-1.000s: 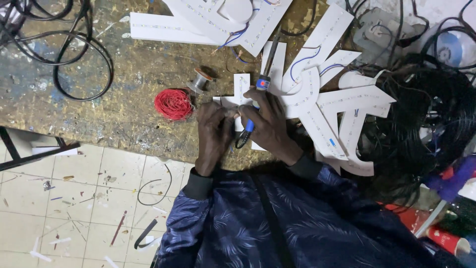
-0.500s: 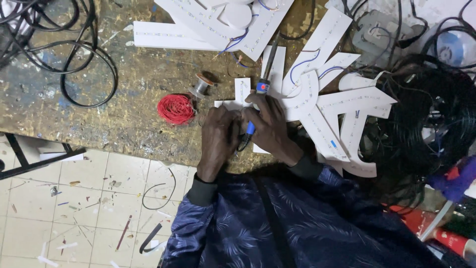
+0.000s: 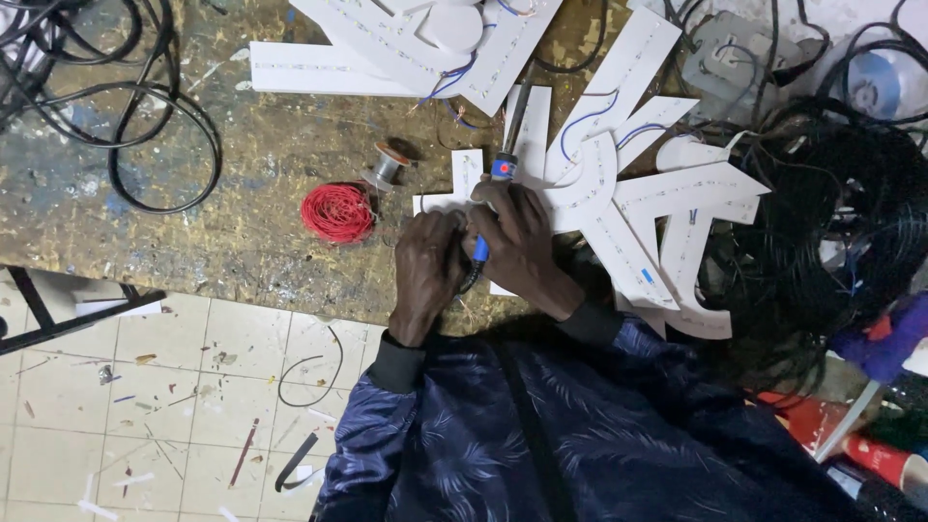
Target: Soldering electrical wires to LED strips mounted on plastic sign letters at a workbench.
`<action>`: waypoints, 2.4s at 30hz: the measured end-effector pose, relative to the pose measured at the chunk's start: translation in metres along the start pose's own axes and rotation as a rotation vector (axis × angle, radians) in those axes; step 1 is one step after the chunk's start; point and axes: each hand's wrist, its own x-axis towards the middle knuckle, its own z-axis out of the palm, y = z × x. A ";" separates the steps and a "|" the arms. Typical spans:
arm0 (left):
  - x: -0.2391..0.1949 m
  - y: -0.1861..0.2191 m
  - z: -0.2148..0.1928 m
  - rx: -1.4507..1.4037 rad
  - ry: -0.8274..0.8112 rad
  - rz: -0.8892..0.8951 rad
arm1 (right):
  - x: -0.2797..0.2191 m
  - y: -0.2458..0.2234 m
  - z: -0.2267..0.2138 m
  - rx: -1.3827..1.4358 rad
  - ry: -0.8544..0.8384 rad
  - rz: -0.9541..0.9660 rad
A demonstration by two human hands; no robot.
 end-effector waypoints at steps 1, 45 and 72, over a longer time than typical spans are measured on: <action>0.001 0.001 0.001 -0.002 0.000 0.001 | 0.002 -0.002 -0.001 -0.002 0.000 0.000; 0.011 0.019 -0.028 -0.002 0.033 -0.132 | 0.006 -0.008 -0.006 0.029 0.018 0.061; 0.019 -0.009 -0.022 -0.084 -0.081 -0.380 | -0.003 0.033 -0.071 0.395 0.500 0.349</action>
